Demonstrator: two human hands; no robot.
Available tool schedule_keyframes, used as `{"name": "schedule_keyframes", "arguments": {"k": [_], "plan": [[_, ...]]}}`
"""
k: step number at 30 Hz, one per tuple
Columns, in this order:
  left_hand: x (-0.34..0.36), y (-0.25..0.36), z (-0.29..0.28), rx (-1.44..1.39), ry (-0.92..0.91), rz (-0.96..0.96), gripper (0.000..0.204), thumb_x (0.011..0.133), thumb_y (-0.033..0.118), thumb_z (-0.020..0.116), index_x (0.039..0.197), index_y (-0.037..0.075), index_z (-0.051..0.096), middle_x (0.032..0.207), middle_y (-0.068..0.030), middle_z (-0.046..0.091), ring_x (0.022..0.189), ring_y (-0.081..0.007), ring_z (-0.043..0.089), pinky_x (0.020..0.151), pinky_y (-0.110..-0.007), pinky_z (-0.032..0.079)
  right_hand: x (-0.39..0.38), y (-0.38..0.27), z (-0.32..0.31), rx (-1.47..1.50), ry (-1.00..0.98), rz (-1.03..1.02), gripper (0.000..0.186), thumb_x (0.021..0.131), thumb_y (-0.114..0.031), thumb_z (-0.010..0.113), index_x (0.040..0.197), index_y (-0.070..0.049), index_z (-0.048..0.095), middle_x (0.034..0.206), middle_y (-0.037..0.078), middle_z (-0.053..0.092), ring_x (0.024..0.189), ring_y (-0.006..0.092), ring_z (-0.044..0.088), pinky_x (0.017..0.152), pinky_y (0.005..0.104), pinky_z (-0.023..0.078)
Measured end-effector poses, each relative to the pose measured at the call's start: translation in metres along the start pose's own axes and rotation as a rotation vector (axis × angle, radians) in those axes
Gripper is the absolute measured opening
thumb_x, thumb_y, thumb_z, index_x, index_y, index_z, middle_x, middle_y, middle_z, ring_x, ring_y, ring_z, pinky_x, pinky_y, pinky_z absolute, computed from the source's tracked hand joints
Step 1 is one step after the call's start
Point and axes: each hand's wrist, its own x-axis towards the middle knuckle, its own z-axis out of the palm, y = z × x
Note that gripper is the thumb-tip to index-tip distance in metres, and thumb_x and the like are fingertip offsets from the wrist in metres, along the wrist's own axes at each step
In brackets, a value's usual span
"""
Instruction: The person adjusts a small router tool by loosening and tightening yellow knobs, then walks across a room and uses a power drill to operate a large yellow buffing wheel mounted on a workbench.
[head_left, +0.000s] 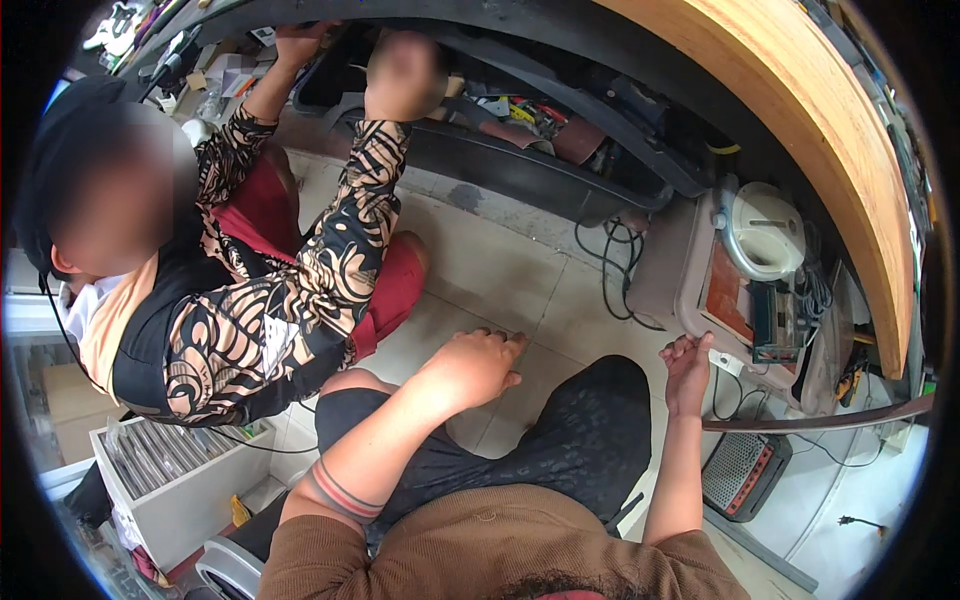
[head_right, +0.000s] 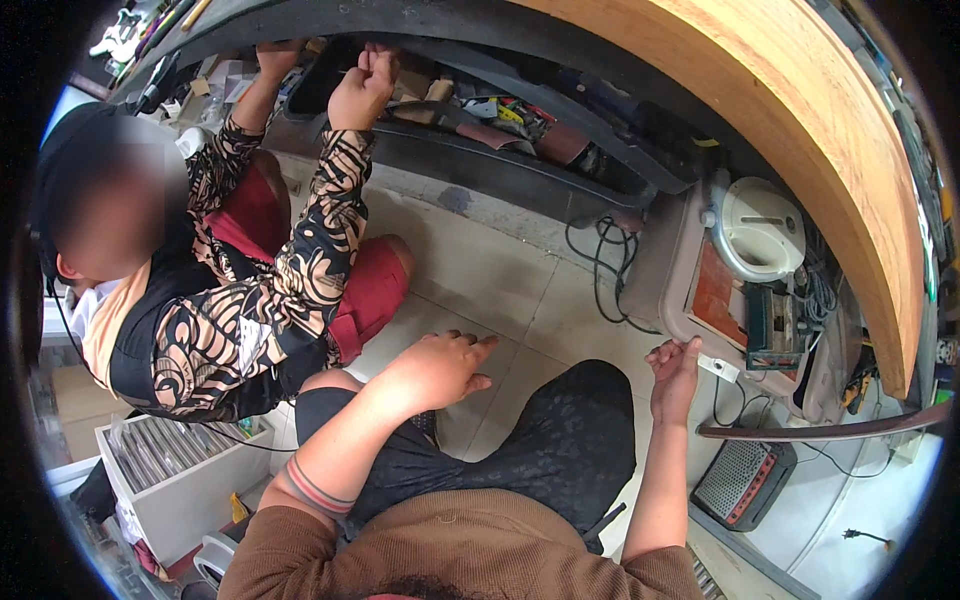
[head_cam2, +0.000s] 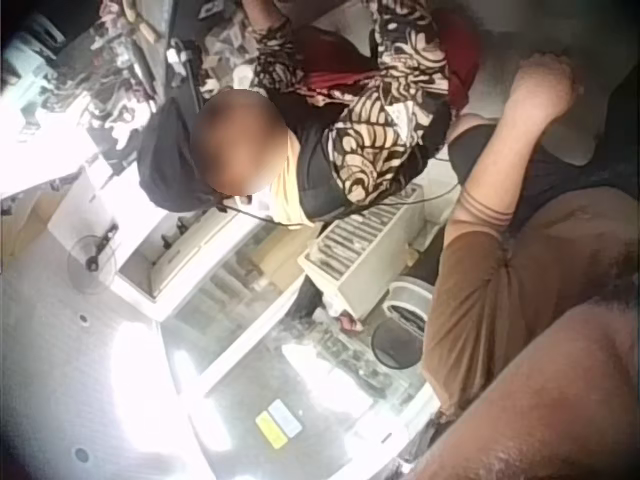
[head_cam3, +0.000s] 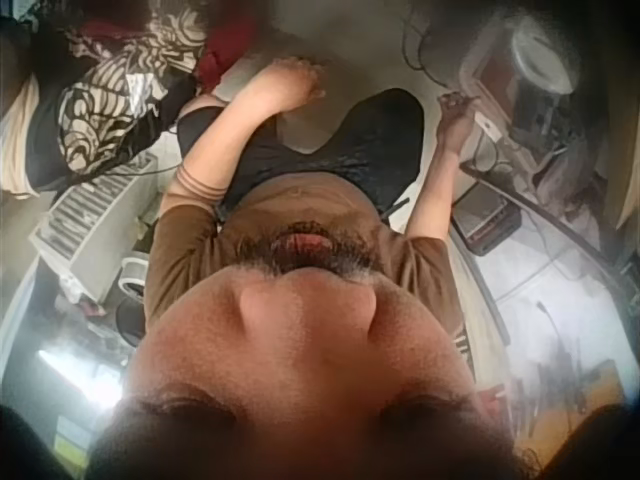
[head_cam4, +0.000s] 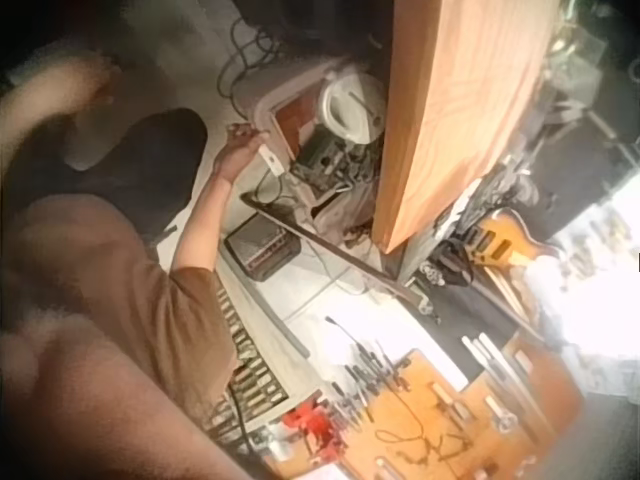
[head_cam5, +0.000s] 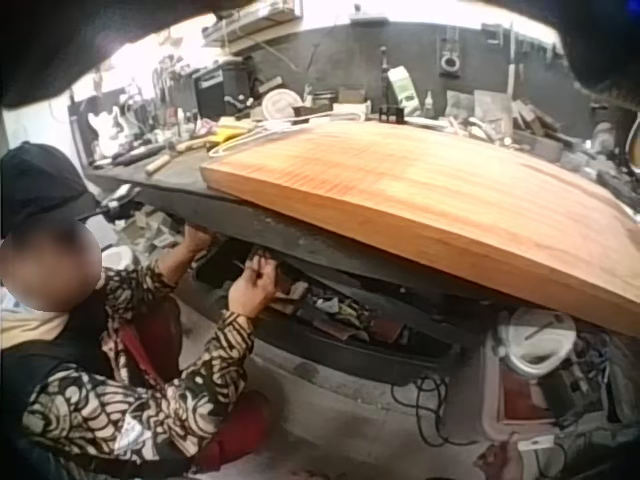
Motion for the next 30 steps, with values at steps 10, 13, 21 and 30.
{"name": "schedule_keyframes", "arguments": {"k": [10,13,21,30], "plan": [[0.005,0.005,-0.002,0.004,-0.015,-0.006,0.066,0.100,0.034,0.068,0.152,-0.002,0.049,0.122,-0.0229,0.072,0.118,-0.0397,0.069,0.098,-0.049,0.056,0.004,0.004,-0.007,-0.008,0.004,-0.018,0.051,0.112,-0.057,0.048,0.104,-0.008,0.058,0.079,0.001,0.048,0.076,0.0178,0.053,0.079,0.0368,0.050],[0.008,0.004,-0.001,-0.002,-0.021,-0.003,0.068,0.100,0.034,0.069,0.153,-0.003,0.048,0.123,-0.0234,0.072,0.118,-0.0399,0.069,0.098,-0.049,0.056,0.007,0.005,-0.011,0.006,0.006,-0.015,0.051,0.112,-0.057,0.048,0.104,-0.007,0.058,0.079,0.001,0.048,0.076,0.0179,0.054,0.079,0.0365,0.050],[0.018,0.005,0.000,-0.052,-0.015,-0.005,0.077,0.099,0.033,0.071,0.159,-0.005,0.039,0.125,-0.0244,0.072,0.118,-0.0399,0.069,0.098,-0.049,0.056,0.008,0.002,-0.012,0.019,-0.038,-0.018,0.049,0.114,-0.053,0.045,0.107,-0.007,0.060,0.080,0.001,0.046,0.078,0.0182,0.052,0.081,0.0381,0.049],[0.028,0.007,0.002,-0.050,-0.033,0.047,0.086,0.099,0.033,0.071,0.163,-0.006,0.030,0.114,-0.0236,0.075,0.109,-0.0384,0.073,0.097,-0.049,0.057,0.011,0.008,-0.017,0.015,-0.020,-0.016,0.050,0.113,-0.055,0.047,0.102,-0.008,0.057,0.080,0.001,0.045,0.080,0.0185,0.051,0.083,0.0382,0.048]]}}
